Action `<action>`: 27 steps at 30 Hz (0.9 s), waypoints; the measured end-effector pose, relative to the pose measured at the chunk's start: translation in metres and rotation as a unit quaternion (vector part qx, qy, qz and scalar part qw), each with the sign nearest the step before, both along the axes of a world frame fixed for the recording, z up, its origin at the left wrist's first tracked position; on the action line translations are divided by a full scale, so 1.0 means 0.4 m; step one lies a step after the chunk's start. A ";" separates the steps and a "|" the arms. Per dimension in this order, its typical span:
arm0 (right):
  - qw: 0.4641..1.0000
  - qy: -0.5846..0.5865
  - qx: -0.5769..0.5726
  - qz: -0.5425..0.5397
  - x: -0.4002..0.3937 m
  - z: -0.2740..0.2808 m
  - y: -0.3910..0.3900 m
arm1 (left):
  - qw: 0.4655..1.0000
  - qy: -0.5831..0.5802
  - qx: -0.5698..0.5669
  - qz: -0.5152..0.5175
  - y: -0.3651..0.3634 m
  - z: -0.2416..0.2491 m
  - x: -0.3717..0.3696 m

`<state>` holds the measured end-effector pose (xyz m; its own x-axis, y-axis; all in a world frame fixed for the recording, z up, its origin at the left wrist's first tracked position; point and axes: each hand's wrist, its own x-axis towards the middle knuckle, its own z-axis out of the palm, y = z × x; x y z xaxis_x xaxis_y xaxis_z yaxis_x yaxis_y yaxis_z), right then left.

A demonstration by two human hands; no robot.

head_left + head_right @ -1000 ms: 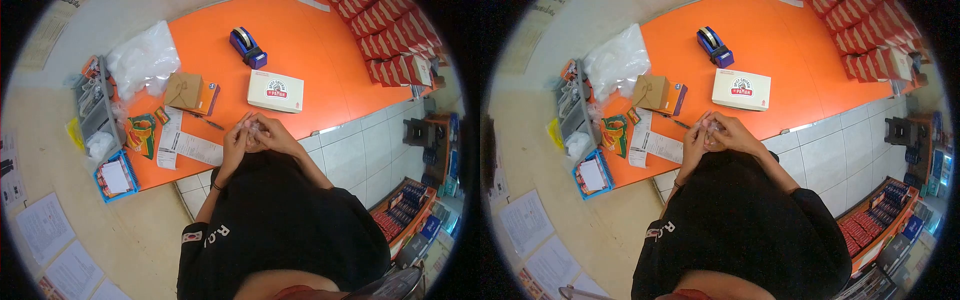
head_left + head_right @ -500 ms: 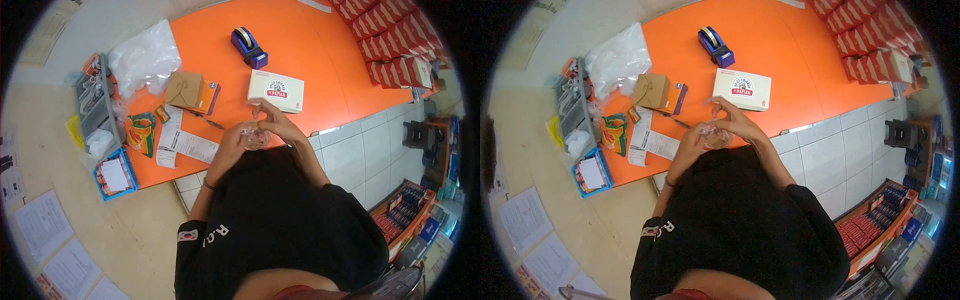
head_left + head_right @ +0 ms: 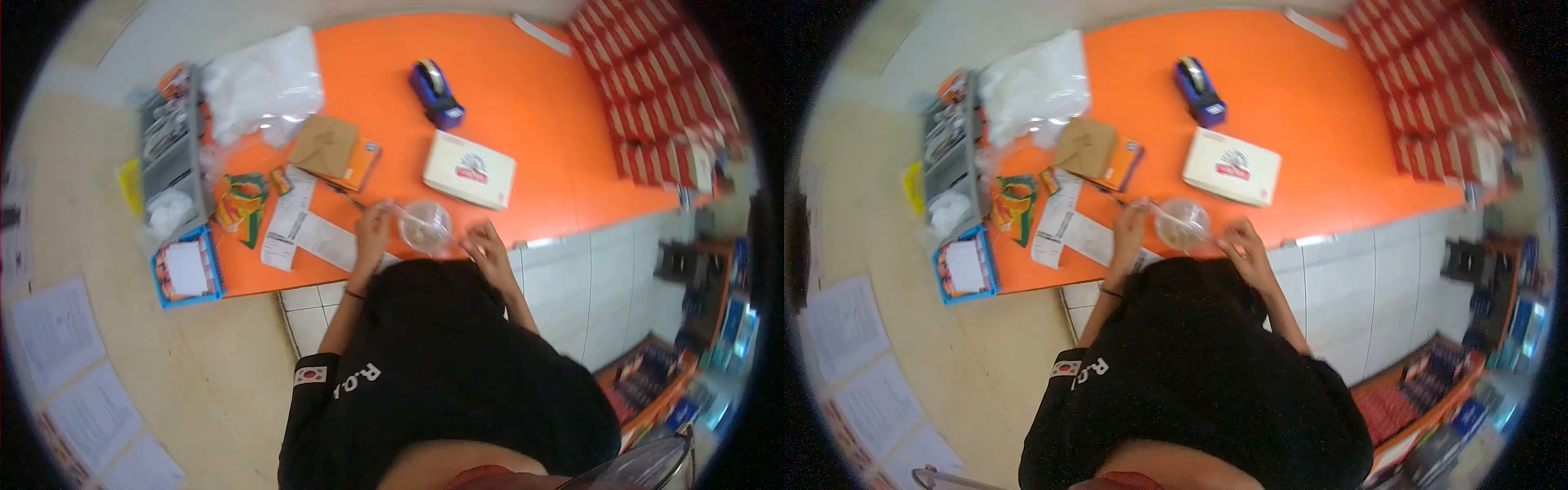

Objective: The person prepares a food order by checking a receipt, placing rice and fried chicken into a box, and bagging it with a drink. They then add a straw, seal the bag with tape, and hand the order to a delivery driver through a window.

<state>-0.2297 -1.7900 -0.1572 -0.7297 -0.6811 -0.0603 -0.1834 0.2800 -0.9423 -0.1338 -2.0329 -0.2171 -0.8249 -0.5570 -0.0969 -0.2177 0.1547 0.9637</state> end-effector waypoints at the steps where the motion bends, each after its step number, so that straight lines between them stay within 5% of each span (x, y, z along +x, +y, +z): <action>1: 1.000 -0.002 0.007 -0.012 0.012 -0.015 0.026 | 0.999 0.017 -0.022 0.029 0.008 -0.021 -0.001; 4: 0.999 -0.026 0.034 -0.008 0.002 0.000 0.008 | 0.996 0.033 0.081 -0.018 -0.013 -0.032 0.005; 8: 0.976 0.209 0.050 -0.023 0.013 0.146 -0.180 | 0.988 0.050 0.143 0.005 -0.009 0.045 0.011; 10: 0.913 0.391 0.062 0.100 0.027 0.098 -0.225 | 0.988 0.045 0.144 -0.012 -0.033 0.128 0.021; 11: 0.899 0.363 0.166 0.180 0.043 0.079 -0.244 | 0.990 0.052 0.134 -0.004 -0.087 0.186 0.036; 13: 0.879 0.379 0.196 0.213 0.056 0.024 -0.239 | 0.988 0.043 0.091 -0.122 -0.241 0.291 0.137; 14: 0.858 0.385 0.237 0.243 0.055 0.010 -0.239 | 0.996 0.038 0.027 -0.081 -0.338 0.289 0.197; 15: 0.855 0.391 0.235 0.247 0.048 0.017 -0.248 | 0.994 -0.031 0.070 0.077 -0.425 0.336 0.243; 16: 0.865 0.365 0.235 0.253 0.046 0.039 -0.254 | 0.980 0.019 -0.086 0.179 -0.543 0.284 0.297; 17: 0.875 0.337 0.236 0.256 0.046 0.061 -0.265 | 0.942 -0.084 -0.124 0.299 -0.624 0.378 0.327; 20: 0.904 0.326 0.204 0.188 0.044 0.118 -0.311 | 0.861 -0.049 -0.298 0.409 -0.904 0.300 0.404; 23: 0.925 0.317 0.177 0.117 0.011 0.173 -0.366 | 0.951 0.050 -0.146 0.269 -0.914 0.373 0.278; 27: 0.943 0.325 0.067 0.023 -0.023 0.241 -0.543 | 0.985 0.065 -0.160 0.023 -0.959 0.202 -0.024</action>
<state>-0.2390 -2.0074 -0.0606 -0.6114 -0.7315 0.3019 -0.7251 0.3651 -0.5839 -0.1432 -2.4166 -0.1364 -0.7918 -0.5791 0.1944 -0.1099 0.4481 0.8872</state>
